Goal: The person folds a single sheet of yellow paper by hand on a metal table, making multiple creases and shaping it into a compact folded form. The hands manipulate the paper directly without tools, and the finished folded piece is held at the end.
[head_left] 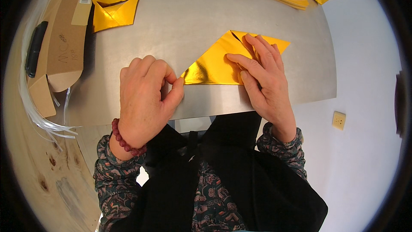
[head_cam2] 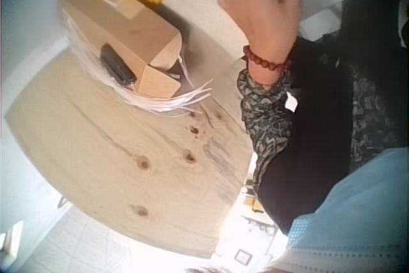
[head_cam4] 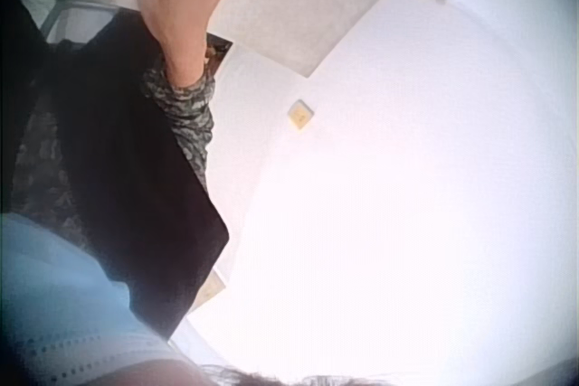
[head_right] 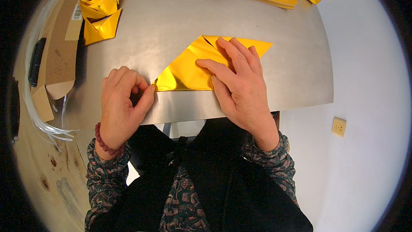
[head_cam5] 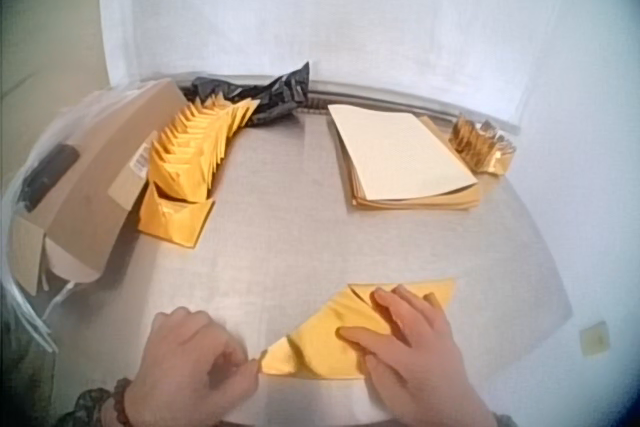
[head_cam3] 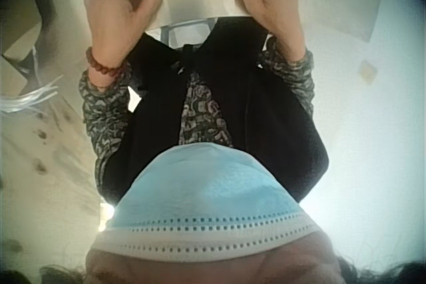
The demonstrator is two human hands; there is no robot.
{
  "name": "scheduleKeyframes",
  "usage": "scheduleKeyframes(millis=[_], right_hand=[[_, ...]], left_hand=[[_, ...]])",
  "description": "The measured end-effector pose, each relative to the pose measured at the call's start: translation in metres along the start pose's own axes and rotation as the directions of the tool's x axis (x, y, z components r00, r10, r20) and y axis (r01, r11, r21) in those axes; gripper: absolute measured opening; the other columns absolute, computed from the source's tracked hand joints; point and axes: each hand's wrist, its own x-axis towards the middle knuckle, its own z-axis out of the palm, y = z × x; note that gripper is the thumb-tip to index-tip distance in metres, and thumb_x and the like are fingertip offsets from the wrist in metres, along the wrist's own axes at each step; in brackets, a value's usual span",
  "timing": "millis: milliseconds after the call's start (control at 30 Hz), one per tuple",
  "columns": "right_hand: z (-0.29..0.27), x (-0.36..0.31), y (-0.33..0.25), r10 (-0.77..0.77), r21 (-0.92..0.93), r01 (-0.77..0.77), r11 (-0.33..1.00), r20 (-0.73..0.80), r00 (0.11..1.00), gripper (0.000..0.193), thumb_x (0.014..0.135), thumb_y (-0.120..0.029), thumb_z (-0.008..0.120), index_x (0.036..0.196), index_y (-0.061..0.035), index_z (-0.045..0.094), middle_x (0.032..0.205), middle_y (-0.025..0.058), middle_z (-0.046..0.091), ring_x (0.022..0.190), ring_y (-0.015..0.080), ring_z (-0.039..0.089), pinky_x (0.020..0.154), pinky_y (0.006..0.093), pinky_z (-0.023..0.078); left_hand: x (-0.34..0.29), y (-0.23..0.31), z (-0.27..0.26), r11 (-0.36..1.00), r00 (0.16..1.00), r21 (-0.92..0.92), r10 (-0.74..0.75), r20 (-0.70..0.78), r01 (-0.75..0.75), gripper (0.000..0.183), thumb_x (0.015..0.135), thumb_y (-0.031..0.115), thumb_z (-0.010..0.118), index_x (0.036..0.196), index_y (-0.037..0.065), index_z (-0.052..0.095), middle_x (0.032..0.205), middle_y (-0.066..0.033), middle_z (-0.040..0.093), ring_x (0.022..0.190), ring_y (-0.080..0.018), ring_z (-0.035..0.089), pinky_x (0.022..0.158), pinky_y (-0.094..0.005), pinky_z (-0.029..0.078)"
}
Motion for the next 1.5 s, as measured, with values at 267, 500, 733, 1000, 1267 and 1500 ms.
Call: scheduleKeyframes(millis=[267, 500, 733, 1000, 1267, 1500], right_hand=[[-0.001, -0.001, 0.001, 0.011, -0.001, -0.011, 1.000, 0.001, 1.000, 0.034, 0.102, -0.011, 0.064, 0.131, -0.0206, 0.079, 0.155, 0.0171, 0.059, 0.149, 0.0413, 0.050, 0.128, 0.0590, 0.032], [0.002, 0.001, 0.005, -0.021, -0.005, 0.021, 1.000, -0.009, 1.000, 0.035, 0.102, -0.012, 0.064, 0.132, -0.0220, 0.078, 0.154, 0.0171, 0.060, 0.147, 0.0417, 0.052, 0.126, 0.0595, 0.034], [0.000, -0.001, 0.012, -0.053, -0.010, 0.053, 0.999, -0.042, 0.998, 0.033, 0.103, -0.014, 0.063, 0.131, -0.0228, 0.078, 0.153, 0.0166, 0.062, 0.146, 0.0414, 0.052, 0.126, 0.0592, 0.034], [-0.002, 0.000, 0.018, -0.081, 0.001, 0.081, 0.997, -0.084, 0.993, 0.033, 0.104, -0.015, 0.061, 0.131, -0.0220, 0.078, 0.152, 0.0168, 0.062, 0.146, 0.0405, 0.051, 0.127, 0.0593, 0.032], [0.004, 0.001, 0.027, -0.108, 0.021, 0.112, 0.993, -0.137, 0.985, 0.031, 0.103, -0.015, 0.064, 0.128, -0.0198, 0.080, 0.147, 0.0175, 0.065, 0.144, 0.0412, 0.053, 0.125, 0.0598, 0.035], [0.006, 0.000, 0.029, -0.140, 0.002, 0.142, 0.990, -0.174, 0.975, 0.029, 0.102, -0.016, 0.065, 0.126, -0.0186, 0.080, 0.144, 0.0174, 0.067, 0.140, 0.0401, 0.055, 0.121, 0.0544, 0.039]], left_hand=[[0.001, 0.002, 0.002, 1.000, 1.000, 0.021, 0.019, -0.004, -0.019, 0.020, 0.086, 0.008, 0.080, 0.084, 0.012, 0.061, 0.080, -0.0025, 0.055, 0.081, -0.0249, 0.054, 0.077, -0.0408, 0.037], [0.001, -0.003, 0.000, 1.000, 1.000, 0.008, 0.030, 0.002, -0.030, 0.021, 0.087, 0.008, 0.080, 0.087, 0.012, 0.060, 0.083, -0.0030, 0.056, 0.082, -0.0254, 0.054, 0.078, -0.0410, 0.038], [0.001, 0.001, 0.003, 0.995, 0.999, -0.099, 0.033, -0.012, -0.034, 0.018, 0.091, 0.006, 0.077, 0.105, 0.014, 0.069, 0.091, -0.0038, 0.057, 0.090, -0.0243, 0.056, 0.083, -0.0397, 0.039], [0.006, 0.003, 0.005, 0.972, 0.970, -0.023, 0.233, 0.063, -0.232, 0.054, 0.096, -0.007, 0.064, 0.136, 0.027, 0.078, 0.127, -0.0100, 0.062, 0.116, -0.0289, 0.057, 0.102, -0.0419, 0.042], [0.008, 0.003, 0.012, 0.930, 0.944, 0.160, 0.323, 0.072, -0.331, 0.050, 0.096, -0.005, 0.065, 0.129, 0.028, 0.082, 0.147, -0.0104, 0.062, 0.138, -0.0330, 0.053, 0.115, -0.0451, 0.040], [0.008, 0.004, 0.010, 0.877, 0.917, 0.273, 0.393, 0.067, -0.396, 0.043, 0.095, 0.001, 0.070, 0.126, 0.027, 0.083, 0.145, -0.0076, 0.065, 0.137, -0.0337, 0.054, 0.114, -0.0460, 0.042]])
